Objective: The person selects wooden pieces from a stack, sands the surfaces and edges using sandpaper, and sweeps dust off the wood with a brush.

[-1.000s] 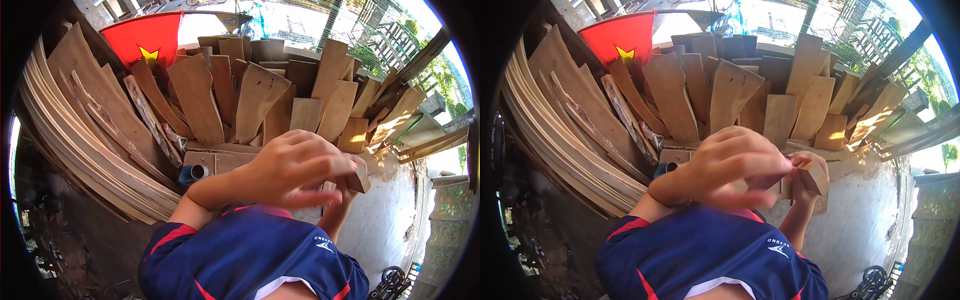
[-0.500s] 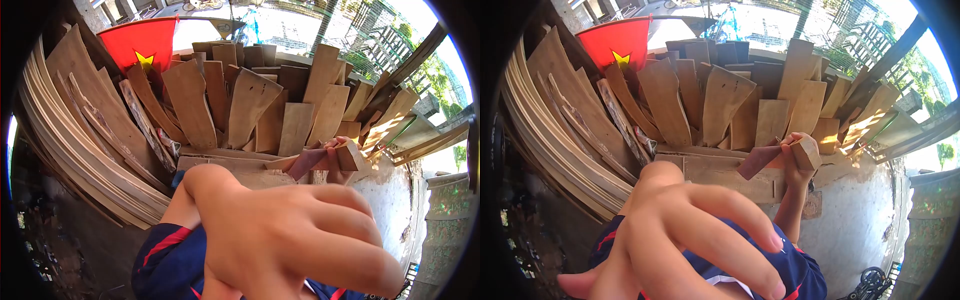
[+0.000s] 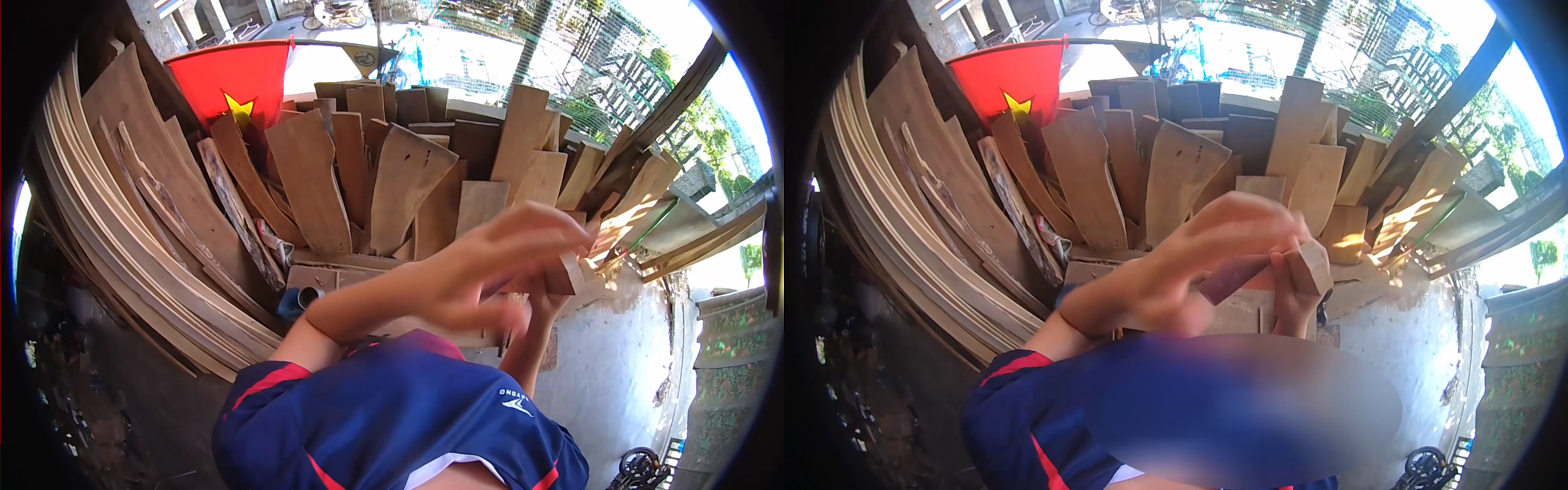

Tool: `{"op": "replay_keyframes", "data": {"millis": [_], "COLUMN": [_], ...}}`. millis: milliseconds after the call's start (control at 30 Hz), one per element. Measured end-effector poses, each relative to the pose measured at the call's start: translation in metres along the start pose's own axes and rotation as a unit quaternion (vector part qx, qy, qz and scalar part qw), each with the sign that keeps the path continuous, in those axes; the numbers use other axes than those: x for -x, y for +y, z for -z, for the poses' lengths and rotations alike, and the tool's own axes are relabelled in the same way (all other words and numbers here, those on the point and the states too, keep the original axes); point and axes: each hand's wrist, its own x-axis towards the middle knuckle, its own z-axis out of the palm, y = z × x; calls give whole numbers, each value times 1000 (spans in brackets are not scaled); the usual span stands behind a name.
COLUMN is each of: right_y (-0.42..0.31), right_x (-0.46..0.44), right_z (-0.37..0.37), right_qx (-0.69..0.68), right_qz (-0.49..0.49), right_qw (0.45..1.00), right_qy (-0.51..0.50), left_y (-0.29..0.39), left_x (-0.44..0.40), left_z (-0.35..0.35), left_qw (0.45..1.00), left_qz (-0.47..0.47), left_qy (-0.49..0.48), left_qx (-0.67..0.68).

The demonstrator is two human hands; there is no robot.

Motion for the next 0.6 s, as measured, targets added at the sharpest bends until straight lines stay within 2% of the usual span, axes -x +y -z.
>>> {"op": "replay_keyframes", "data": {"millis": [33,100,133,167,200,233,300,367,433,500,533,567,600], "right_y": [-12,-16,-19,-25,-30,-27,-32,-38,-35,-34,-34,-34,-35], "right_x": [2,6,6,7,9,14,20,20,22,22,18,14,13], "right_z": [-11,-9,-9,-9,-8,-11,-9,-8,-10,-11,-14,-15,-15], "right_qx": [-263,-174,-212,-193,-173,-197,-204,-209,-186,-159,-98,-35,-31], "right_qz": [-161,-122,-115,-107,-99,-95,-102,-106,-100,-98,-69,-40,-47], "right_qw": [950,976,970,975,980,975,973,972,977,982,992,997,998], "right_qy": [56,54,39,34,29,41,40,24,30,35,44,51,42], "left_y": [-19,-66,-73,-74,-73,-70,-64,-62,-58,-54,-55,-58,-63], "left_x": [6,43,58,72,81,85,92,94,90,87,87,85,86], "left_z": [1,4,1,-7,-17,-19,-19,-22,-27,-27,-22,-16,-9], "left_qw": [992,963,979,978,976,976,953,960,981,962,949,951,959], "left_qz": [53,88,142,196,201,201,261,248,191,265,304,297,280], "left_qy": [44,-28,-45,-63,-25,-35,-16,-19,-13,7,11,24,27], "left_qx": [-108,-252,-138,-22,79,81,155,128,19,61,77,78,33]}}
